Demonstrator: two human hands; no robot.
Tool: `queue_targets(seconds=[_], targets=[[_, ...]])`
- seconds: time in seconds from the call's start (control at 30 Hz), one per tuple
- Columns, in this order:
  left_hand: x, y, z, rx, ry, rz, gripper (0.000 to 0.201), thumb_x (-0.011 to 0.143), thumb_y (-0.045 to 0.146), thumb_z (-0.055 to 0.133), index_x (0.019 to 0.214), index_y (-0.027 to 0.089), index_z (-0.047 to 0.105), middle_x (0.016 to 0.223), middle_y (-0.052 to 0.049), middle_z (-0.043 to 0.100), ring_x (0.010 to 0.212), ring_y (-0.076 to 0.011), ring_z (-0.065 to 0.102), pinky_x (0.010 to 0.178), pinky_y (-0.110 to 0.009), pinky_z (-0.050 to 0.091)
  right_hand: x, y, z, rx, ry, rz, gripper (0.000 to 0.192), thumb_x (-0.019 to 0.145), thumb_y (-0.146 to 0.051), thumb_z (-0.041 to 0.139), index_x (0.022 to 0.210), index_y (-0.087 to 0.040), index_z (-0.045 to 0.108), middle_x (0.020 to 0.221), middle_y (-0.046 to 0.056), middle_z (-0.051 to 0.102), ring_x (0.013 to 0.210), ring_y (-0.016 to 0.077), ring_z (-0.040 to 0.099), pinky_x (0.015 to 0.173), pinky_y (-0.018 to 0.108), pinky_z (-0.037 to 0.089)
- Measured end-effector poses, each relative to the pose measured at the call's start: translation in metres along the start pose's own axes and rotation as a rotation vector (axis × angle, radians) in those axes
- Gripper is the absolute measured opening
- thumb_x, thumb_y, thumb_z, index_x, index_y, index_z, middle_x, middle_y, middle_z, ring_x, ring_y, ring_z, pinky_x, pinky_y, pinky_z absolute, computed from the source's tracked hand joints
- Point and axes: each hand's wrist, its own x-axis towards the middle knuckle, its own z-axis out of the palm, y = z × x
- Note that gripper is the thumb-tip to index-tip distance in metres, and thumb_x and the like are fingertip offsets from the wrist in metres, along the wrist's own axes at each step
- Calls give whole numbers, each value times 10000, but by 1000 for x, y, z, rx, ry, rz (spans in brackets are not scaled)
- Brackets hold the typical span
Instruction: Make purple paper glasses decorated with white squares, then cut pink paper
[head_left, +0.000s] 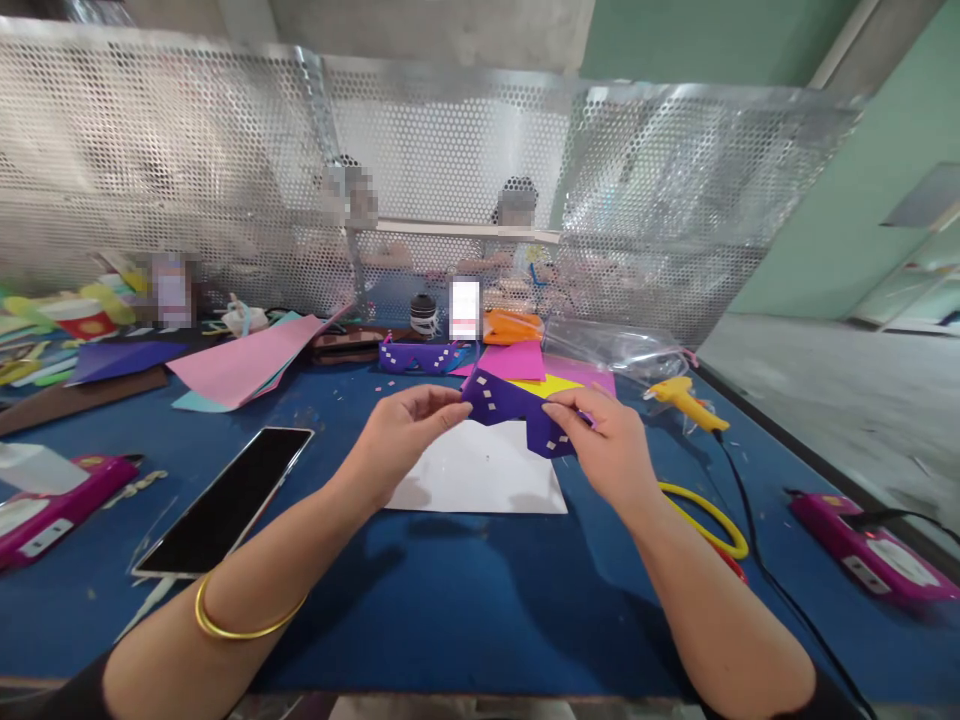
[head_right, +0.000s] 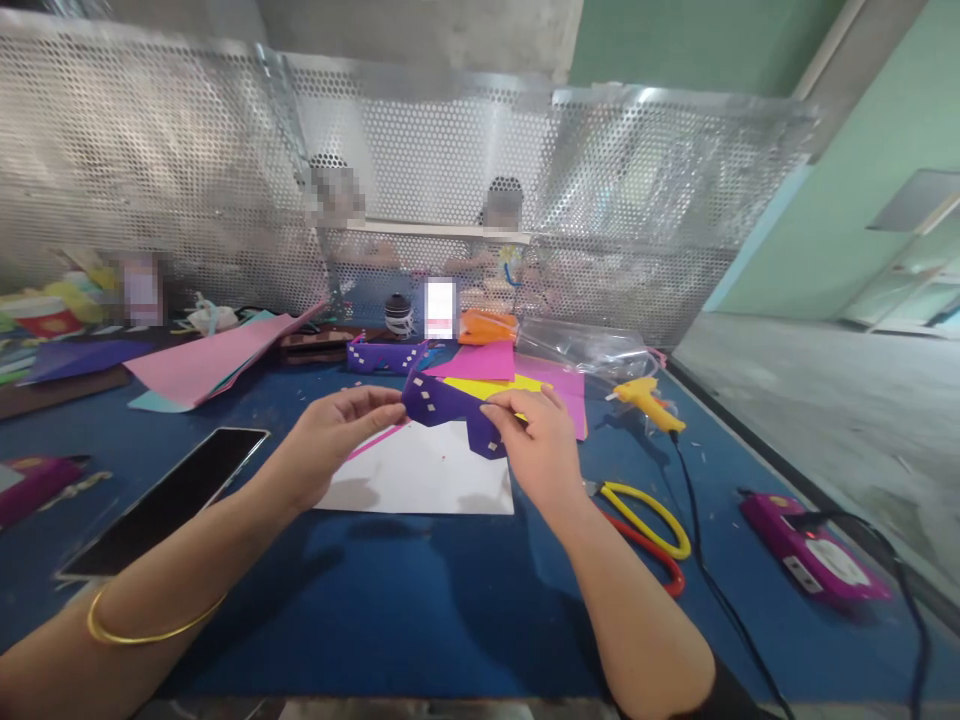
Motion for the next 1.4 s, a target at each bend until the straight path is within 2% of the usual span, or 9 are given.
queue_targets(seconds=[0.07, 0.17, 0.33, 0.43, 0.53, 0.77, 0.93, 1.27, 1.4], targets=[[-1, -5, 5, -18, -64, -51, 281, 716, 462, 762, 849, 216, 773, 830, -40, 778, 831, -216, 687, 785, -337, 513, -1, -1, 2, 13, -8, 11, 208, 883, -339, 572, 745, -239, 693, 741, -6, 726, 681, 177, 646, 877, 418, 469], [-2, -9, 10, -35, -78, -90, 250, 737, 461, 734, 770, 218, 782, 810, -40, 782, 827, -215, 684, 806, -341, 499, -3, -2, 7, 19, -12, 10, 198, 891, -331, 574, 777, -238, 706, 787, 5, 744, 725, 182, 670, 883, 407, 475], [-3, -10, 13, -35, -66, -101, 234, 722, 456, 739, 717, 225, 779, 816, -31, 786, 829, -226, 679, 804, -351, 492, -5, -2, 12, -13, -7, -36, 134, 893, -330, 615, 839, -260, 716, 914, 7, 772, 876, 196, 698, 1047, 476, 375], [-4, -10, 15, -18, -73, -111, 234, 707, 460, 749, 738, 231, 786, 801, -25, 788, 815, -236, 680, 789, -364, 493, -7, -2, 14, -47, -23, -66, 130, 888, -320, 643, 788, -255, 693, 836, -24, 759, 807, 172, 691, 1094, 499, 316], [-6, -12, 17, -7, -79, -133, 254, 704, 477, 745, 726, 228, 786, 765, -34, 787, 795, -250, 685, 779, -387, 497, -8, -3, 14, -86, -23, -94, 167, 898, -309, 631, 748, -247, 667, 766, -32, 731, 752, 159, 668, 1083, 479, 329], [-5, -13, 13, -26, -137, -170, 253, 695, 486, 768, 722, 235, 785, 791, -47, 791, 846, -257, 693, 848, -413, 492, -9, -3, 11, -127, -2, -138, 166, 897, -299, 632, 742, -241, 645, 764, -22, 717, 755, 169, 656, 1071, 472, 325], [-2, -12, 9, -112, -125, -136, 365, 791, 560, 667, 835, 217, 784, 864, -64, 790, 896, -236, 698, 910, -414, 496, -10, 0, 11, -104, -36, -133, 212, 917, -316, 599, 723, -235, 620, 672, -50, 672, 657, 150, 631, 1045, 481, 367], [-3, -18, 13, -100, -88, -78, 365, 849, 524, 619, 781, 200, 771, 813, -79, 781, 812, -226, 715, 871, -415, 546, -11, -1, 8, -194, 21, -222, 195, 926, -318, 586, 751, -243, 631, 744, -24, 699, 727, 175, 642, 1057, 486, 324], [-1, -16, 11, -12, 21, 30, 362, 864, 502, 613, 1036, 209, 740, 952, -71, 778, 878, -221, 713, 857, -393, 554, -11, -1, 8, -216, 37, -263, 175, 929, -327, 590, 782, -244, 634, 750, -32, 699, 738, 174, 644, 1056, 466, 325]])
